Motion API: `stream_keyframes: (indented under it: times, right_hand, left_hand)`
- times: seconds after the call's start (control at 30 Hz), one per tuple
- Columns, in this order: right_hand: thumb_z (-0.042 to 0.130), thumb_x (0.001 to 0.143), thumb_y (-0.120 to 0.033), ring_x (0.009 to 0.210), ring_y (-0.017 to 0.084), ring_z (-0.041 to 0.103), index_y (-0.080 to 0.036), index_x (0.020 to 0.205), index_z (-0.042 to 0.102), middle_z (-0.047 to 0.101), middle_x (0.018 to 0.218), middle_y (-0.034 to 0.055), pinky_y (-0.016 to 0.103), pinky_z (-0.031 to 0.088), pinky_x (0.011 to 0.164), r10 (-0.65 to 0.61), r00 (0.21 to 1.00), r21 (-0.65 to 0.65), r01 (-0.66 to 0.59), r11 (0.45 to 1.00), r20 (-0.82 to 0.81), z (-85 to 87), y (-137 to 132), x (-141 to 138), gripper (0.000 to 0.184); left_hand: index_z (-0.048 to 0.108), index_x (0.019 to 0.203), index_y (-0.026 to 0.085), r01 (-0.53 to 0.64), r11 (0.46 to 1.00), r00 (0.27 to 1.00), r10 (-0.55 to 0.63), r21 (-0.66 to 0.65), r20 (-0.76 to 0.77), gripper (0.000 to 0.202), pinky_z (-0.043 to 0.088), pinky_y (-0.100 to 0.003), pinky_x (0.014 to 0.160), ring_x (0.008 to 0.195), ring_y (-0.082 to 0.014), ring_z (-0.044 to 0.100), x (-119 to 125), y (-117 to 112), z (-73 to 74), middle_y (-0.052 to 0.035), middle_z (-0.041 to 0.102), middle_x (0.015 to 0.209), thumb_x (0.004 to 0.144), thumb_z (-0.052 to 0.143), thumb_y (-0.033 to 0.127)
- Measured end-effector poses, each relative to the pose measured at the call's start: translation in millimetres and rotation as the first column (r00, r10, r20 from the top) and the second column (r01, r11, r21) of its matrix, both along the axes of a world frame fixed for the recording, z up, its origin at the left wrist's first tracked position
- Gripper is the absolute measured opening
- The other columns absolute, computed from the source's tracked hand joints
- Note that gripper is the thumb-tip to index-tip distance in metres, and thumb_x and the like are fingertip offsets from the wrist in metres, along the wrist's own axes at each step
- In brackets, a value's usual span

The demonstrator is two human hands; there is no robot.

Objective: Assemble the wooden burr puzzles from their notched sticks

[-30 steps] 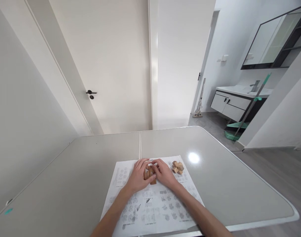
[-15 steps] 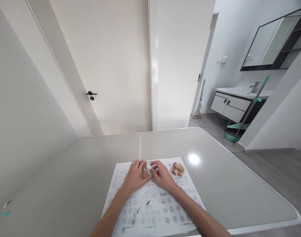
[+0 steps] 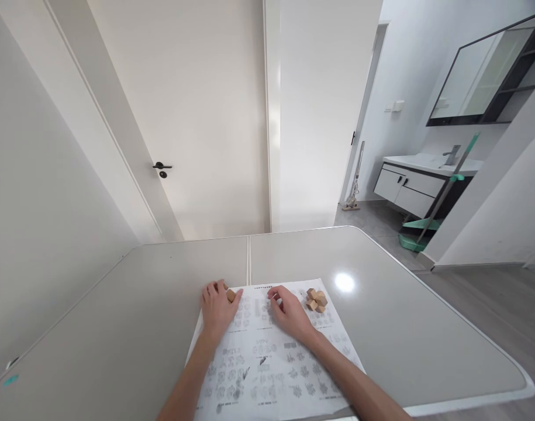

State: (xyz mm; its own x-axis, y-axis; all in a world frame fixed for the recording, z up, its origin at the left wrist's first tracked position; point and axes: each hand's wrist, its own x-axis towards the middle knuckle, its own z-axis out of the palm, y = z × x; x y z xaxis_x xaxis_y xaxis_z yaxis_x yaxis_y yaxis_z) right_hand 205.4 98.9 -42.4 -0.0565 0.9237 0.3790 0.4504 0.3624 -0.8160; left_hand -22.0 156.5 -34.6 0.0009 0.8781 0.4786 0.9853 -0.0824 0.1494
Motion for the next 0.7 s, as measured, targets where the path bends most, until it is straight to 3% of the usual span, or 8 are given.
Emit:
stream_keyframes:
  times: [0.17,0.37,0.53,0.7]
  right_hand:
    - [0.040,0.096,-0.017,0.088,0.023,0.062,-0.023,0.103,0.059,0.067,0.098,0.0066,0.036,0.048,0.079,-0.122,0.989,0.143,0.110,0.984,0.079,6.0,-2,2,0.021]
    - [0.045,0.090,-0.009,0.103,0.027,0.057,-0.022,0.104,0.061,0.068,0.101,0.0081,0.046,0.037,0.099,-0.421,0.882,0.373,0.325,0.869,0.213,11.8,0,10,0.025]
    - [0.049,0.088,-0.013,0.104,0.030,0.054,-0.021,0.105,0.060,0.066,0.106,0.0108,0.043,0.039,0.090,-0.546,0.798,0.364,0.445,0.819,0.253,4.2,8,20,0.022]
    - [0.046,0.089,-0.012,0.089,0.026,0.059,-0.021,0.099,0.059,0.066,0.099,0.0094,0.035,0.037,0.073,-0.497,0.798,0.290,0.414,0.863,0.342,-3.2,13,23,0.018]
  left_hand:
    - [0.056,0.129,0.011,0.108,0.992,0.994,-0.110,0.066,0.014,0.056,0.035,-0.059,0.107,0.138,-0.0426,0.036,4,-1,-2.7,-0.0253,0.050,0.139,0.093,0.055,0.054]
    - [0.058,0.130,0.019,0.264,0.962,0.964,-0.266,0.071,0.027,0.046,0.037,-0.058,0.110,0.140,-0.0392,0.039,15,-6,-2.8,-0.0195,0.053,0.139,0.096,0.053,0.050]
    - [0.059,0.128,0.023,0.320,0.945,0.945,-0.324,0.068,0.053,0.041,0.038,-0.058,0.110,0.135,-0.0377,0.043,20,-10,-1.6,-0.0162,0.055,0.136,0.095,0.056,0.047]
    - [0.061,0.123,0.023,0.411,0.911,0.907,-0.412,0.037,0.080,0.033,0.041,-0.055,0.109,0.132,-0.0353,0.044,24,-14,2.7,-0.0126,0.058,0.130,0.097,0.055,0.042]
